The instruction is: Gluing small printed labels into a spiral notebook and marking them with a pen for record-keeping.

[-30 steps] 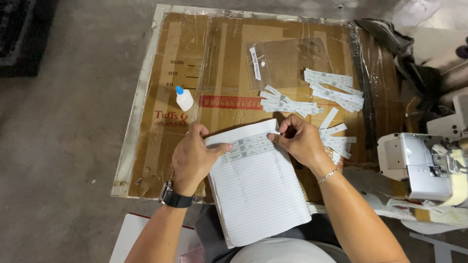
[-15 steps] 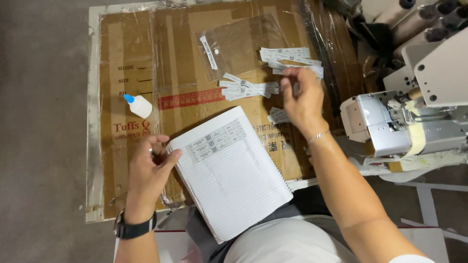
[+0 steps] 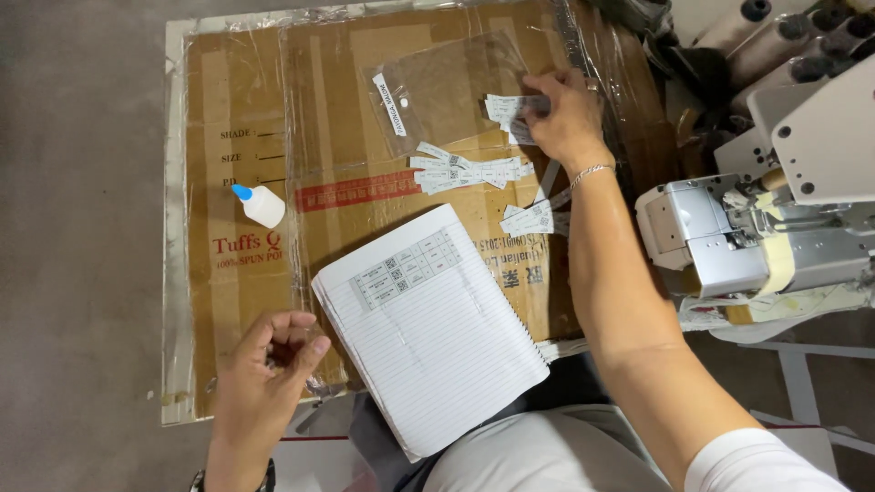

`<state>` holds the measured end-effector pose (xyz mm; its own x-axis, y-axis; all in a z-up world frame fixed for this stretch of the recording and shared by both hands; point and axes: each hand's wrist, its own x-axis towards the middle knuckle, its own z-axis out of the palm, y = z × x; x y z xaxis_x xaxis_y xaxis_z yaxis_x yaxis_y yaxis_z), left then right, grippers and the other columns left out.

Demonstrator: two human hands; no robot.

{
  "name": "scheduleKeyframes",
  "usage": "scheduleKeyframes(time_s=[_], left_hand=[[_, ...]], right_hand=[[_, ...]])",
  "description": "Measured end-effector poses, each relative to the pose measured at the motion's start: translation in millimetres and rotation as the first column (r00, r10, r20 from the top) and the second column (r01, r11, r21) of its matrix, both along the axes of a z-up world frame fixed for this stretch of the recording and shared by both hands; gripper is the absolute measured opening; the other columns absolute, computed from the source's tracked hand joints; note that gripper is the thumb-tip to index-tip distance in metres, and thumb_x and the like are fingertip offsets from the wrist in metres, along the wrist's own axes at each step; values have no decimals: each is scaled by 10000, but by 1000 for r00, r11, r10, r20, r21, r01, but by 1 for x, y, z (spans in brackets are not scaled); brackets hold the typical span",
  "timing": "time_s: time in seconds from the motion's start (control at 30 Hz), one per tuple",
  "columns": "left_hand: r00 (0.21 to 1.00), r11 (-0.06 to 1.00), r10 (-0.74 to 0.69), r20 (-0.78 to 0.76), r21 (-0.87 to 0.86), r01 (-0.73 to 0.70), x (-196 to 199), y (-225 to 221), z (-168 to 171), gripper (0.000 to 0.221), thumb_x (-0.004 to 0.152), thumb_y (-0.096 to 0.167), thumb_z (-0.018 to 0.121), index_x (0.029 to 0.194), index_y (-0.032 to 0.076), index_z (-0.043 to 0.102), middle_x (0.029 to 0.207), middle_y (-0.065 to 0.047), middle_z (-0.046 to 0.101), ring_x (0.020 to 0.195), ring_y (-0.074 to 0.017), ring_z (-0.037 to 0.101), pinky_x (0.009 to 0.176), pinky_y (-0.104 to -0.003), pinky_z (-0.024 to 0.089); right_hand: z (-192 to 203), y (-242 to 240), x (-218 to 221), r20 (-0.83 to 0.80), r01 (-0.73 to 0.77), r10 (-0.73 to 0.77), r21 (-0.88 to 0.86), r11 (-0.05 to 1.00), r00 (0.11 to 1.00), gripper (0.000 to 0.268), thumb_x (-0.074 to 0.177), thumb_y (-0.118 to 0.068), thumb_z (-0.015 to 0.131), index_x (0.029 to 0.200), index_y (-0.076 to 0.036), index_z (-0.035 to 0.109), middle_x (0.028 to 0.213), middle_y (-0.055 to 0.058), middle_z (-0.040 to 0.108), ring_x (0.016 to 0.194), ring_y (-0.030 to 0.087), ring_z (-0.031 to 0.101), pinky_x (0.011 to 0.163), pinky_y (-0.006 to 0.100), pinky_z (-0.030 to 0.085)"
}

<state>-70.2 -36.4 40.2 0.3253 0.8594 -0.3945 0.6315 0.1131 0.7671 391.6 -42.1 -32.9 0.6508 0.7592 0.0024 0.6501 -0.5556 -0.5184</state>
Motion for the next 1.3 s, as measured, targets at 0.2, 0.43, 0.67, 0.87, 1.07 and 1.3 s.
scheduleKeyframes(time_s=[0.2,0.43,0.67,0.87,1.07,1.3], left_hand=[[1000,1000,7,20,10,-7,-16,3,-24,237,856,185,777,1085,126,766,905,-23,719,863,-147,669,804,-297,605],[999,1000,11,-38,29,-10,-15,2,-12,241,871,192,766,1108,148,760,959,-5,749,903,-132,692,828,-281,607],[999,995,28,23,98,-30,-16,1,-15,216,869,154,783,1080,112,775,905,-18,743,861,-128,659,801,-264,559],[1000,998,25,5,66,-25,-15,2,-13,215,870,169,777,1079,120,775,926,-16,733,886,-134,658,814,-276,568],[1000,996,-6,-13,84,7,-18,3,-18,224,865,186,779,1082,129,775,907,-7,742,862,-130,662,812,-277,576],[997,987,-72,33,144,67,-16,-1,-12,236,859,217,778,1077,126,773,886,-4,728,851,-118,671,782,-258,588]], right_hand=[[-21,8,16,98,-25,25,-3,1000,995,193,882,-204,781,1025,-292,687,1224,89,568,1126,325,603,1102,621,322],[-5,1,3,42,-59,57,40,997,997,456,882,-69,751,1298,-210,627,1140,36,724,1042,263,696,1047,509,484],[36,4,-36,-184,-6,10,22,1000,983,480,901,-80,566,1308,-320,655,1445,80,314,1403,426,257,1237,640,131],[-9,20,-3,10,-199,199,127,972,980,271,872,-141,722,1101,-285,727,1114,86,626,1082,335,610,1027,533,430],[-8,13,-1,-45,-171,185,217,961,982,177,865,-74,834,928,-204,731,1067,27,641,1063,230,628,994,418,486],[-1,-1,-7,24,-246,266,466,850,964,77,1082,-38,636,1027,-69,679,919,59,627,643,113,497,530,263,444]])
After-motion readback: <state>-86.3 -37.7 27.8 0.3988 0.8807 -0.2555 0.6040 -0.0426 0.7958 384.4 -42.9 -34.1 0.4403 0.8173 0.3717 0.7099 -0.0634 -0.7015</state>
